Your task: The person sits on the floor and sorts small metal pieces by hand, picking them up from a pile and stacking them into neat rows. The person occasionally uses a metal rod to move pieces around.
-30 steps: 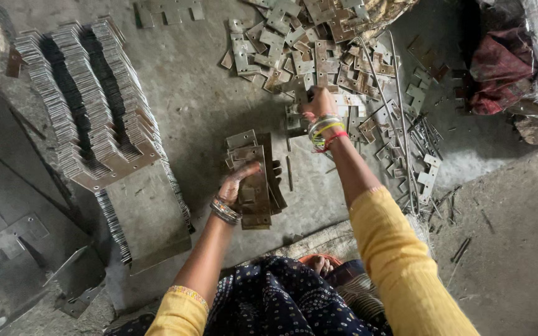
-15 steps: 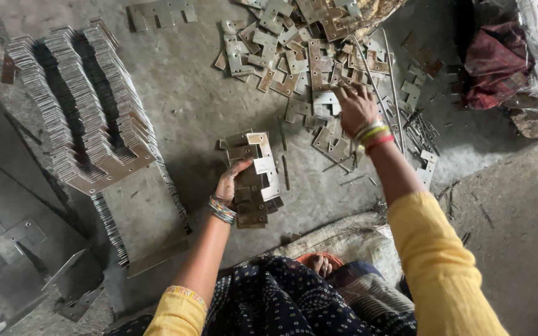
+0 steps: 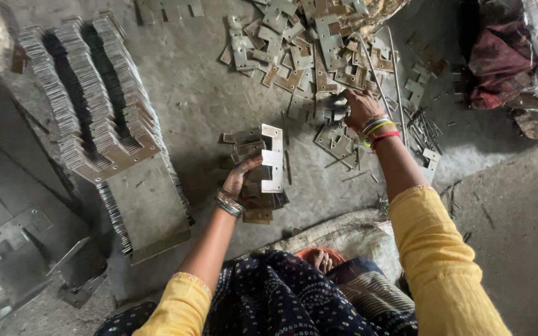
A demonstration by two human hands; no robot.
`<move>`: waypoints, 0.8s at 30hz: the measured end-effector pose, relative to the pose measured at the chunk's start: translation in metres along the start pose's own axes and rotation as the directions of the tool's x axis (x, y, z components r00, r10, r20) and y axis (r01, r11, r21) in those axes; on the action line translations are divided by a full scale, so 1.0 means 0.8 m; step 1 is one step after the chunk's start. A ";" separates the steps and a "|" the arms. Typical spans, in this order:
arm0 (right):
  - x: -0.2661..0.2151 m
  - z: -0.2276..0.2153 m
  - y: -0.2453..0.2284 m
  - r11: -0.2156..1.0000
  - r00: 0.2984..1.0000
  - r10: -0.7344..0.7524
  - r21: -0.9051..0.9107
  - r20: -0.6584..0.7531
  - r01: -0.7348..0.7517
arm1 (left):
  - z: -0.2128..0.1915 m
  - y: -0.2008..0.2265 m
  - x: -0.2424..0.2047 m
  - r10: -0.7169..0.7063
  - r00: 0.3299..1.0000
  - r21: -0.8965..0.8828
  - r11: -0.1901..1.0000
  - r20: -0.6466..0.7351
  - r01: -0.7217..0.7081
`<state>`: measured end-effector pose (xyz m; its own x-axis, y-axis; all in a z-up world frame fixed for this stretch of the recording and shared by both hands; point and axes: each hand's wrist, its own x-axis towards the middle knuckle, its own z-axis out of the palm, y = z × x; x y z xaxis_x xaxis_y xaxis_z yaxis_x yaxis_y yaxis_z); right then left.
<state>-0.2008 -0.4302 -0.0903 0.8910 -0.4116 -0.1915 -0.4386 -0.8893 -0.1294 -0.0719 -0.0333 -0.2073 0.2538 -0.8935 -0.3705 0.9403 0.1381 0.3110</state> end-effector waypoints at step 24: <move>-0.116 -0.064 -0.210 0.026 0.955 -0.106 0.961 0.277 -0.276 | 0.064 0.033 -0.047 -0.085 0.996 -0.016 0.996 0.027 0.086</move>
<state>-0.2036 -0.2533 -0.0010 0.8650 -0.2433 -0.4388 -0.3699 0.2817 -0.8854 -0.0681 -0.0179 -0.1407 0.1666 -0.9132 -0.3720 0.9620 0.0678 0.2644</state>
